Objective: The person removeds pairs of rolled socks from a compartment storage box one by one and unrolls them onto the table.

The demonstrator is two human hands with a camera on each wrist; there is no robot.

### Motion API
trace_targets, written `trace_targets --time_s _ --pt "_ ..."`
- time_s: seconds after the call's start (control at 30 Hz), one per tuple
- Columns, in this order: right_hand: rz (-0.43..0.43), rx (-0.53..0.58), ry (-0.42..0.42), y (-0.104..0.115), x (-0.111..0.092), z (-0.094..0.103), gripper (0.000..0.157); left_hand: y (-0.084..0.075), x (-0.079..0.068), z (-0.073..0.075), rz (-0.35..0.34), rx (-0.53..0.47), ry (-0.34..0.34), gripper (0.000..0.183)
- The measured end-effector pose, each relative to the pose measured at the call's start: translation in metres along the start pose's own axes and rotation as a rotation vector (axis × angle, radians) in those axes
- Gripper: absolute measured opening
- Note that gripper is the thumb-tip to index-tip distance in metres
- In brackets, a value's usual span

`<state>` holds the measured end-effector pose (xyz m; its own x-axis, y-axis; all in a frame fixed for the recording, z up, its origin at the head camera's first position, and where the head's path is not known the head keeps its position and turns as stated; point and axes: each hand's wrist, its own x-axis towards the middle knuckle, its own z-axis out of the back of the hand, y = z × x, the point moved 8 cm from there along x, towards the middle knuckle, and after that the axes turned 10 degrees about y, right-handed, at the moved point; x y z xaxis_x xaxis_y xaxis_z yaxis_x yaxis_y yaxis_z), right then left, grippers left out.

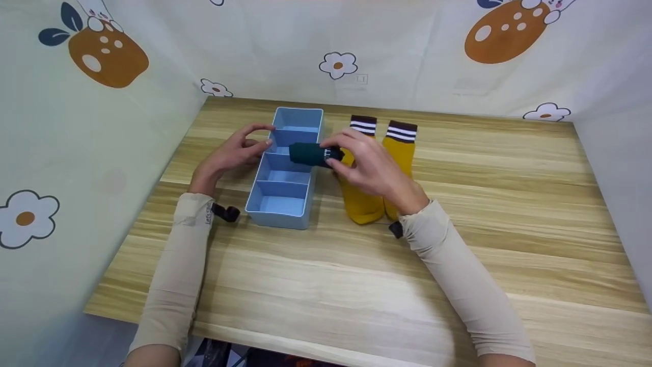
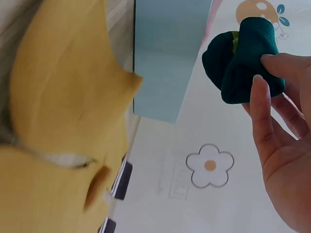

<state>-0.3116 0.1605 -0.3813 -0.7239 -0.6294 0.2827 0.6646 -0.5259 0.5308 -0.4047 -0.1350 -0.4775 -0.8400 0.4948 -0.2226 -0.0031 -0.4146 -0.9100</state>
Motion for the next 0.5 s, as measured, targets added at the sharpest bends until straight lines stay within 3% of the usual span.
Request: trace_targets --time_s 0.33,0.5 --pt "-0.032 0.034 -0.043 -0.028 -0.029 0.026 0.03 -0.006 0.0 0.001 -0.027 0.01 -0.04 0.049" --pt "-0.064 0.036 -0.041 -0.045 -0.048 0.036 0.031 -0.012 -0.001 0.003 -0.046 0.089 -0.108 0.044"
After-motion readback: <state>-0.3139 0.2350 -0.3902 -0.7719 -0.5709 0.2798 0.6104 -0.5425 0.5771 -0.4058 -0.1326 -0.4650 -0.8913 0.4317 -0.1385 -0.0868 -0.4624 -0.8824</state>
